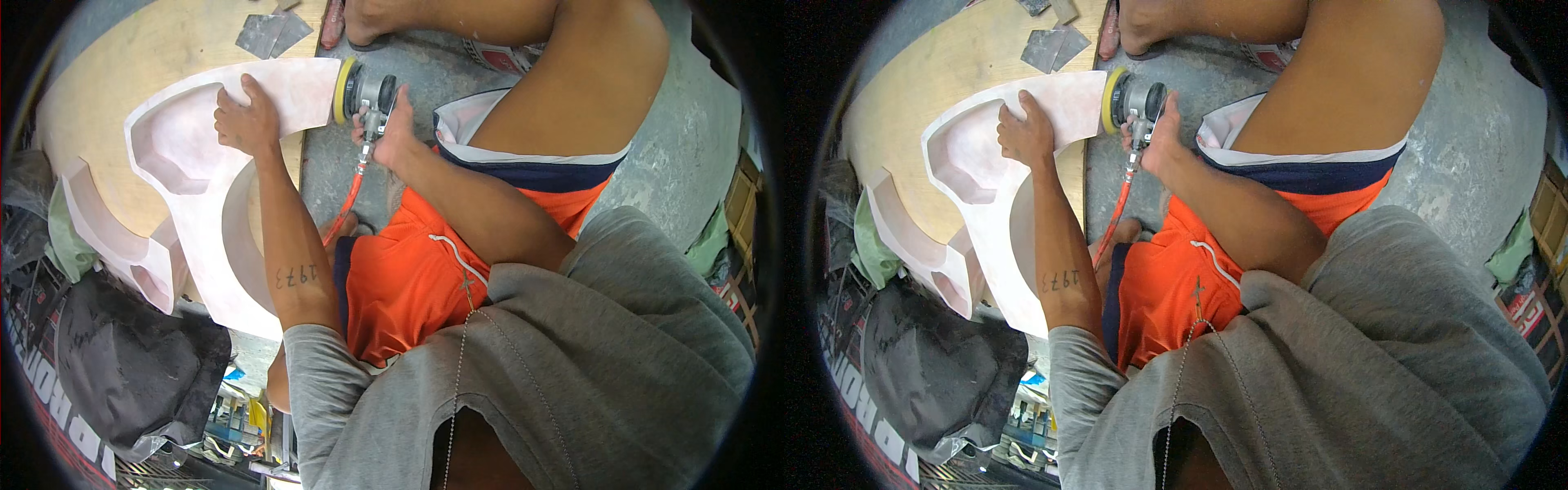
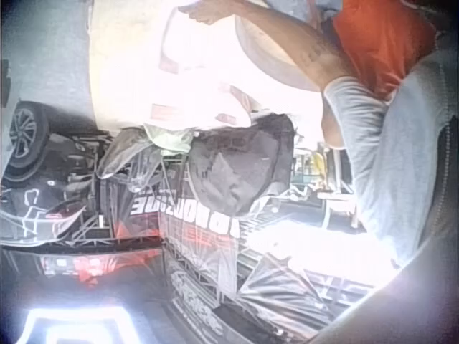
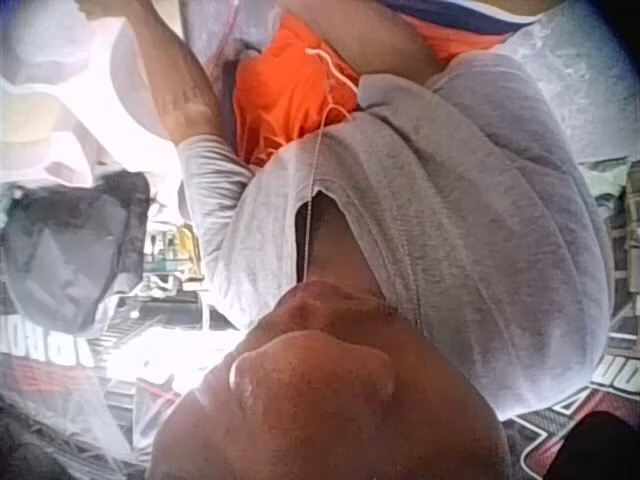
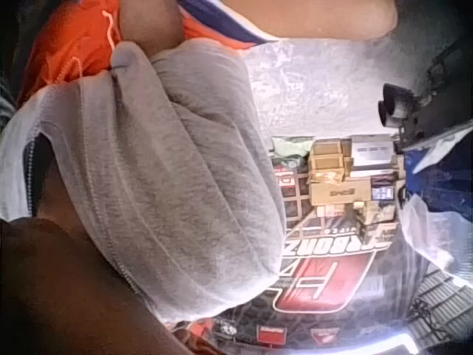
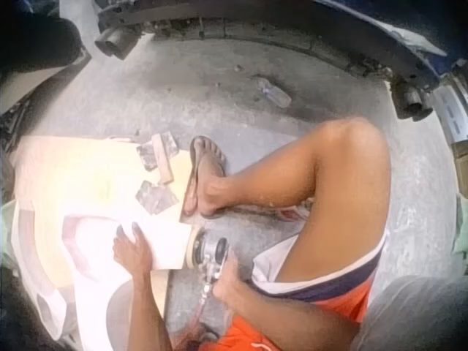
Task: Sanding a fiberglass car body part using an orbital sander in a body shop environment.
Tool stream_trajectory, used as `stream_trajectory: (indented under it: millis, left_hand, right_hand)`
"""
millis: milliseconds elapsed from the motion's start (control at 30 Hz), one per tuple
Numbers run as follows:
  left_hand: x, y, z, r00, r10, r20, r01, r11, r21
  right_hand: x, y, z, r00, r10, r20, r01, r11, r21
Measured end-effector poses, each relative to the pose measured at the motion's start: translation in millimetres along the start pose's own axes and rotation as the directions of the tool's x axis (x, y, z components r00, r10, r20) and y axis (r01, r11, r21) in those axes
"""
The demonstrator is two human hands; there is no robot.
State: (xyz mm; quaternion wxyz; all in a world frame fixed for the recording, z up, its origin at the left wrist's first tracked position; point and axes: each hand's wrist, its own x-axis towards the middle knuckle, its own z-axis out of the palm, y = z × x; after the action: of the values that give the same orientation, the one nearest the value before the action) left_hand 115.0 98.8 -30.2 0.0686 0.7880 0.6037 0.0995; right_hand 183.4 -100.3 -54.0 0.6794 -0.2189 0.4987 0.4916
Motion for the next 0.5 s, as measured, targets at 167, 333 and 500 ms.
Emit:
stream_trajectory:
  millis: [167, 333, 500]
  left_hand:
    - [-1.8, -1.6, 0.3, 1.0, 0.011, -0.009, -0.011, 1.0, -0.013]
    - [1.6, -0.1, 3.2, 1.0, 0.013, -0.011, -0.013, 1.0, -0.001]
    - [1.6, 3.6, 1.9, 1.0, 0.012, -0.01, -0.012, 1.0, 0.005]
  right_hand:
    - [2.4, -0.7, -1.0, 0.999, -0.023, 0.03, 0.024, 1.0, -0.009]
    - [9.0, 3.0, -10.8, 0.997, 0.031, -0.069, -0.033, 0.999, -0.031]
    - [15.1, 7.6, -19.5, 0.992, 0.063, -0.108, -0.065, 0.998, -0.022]
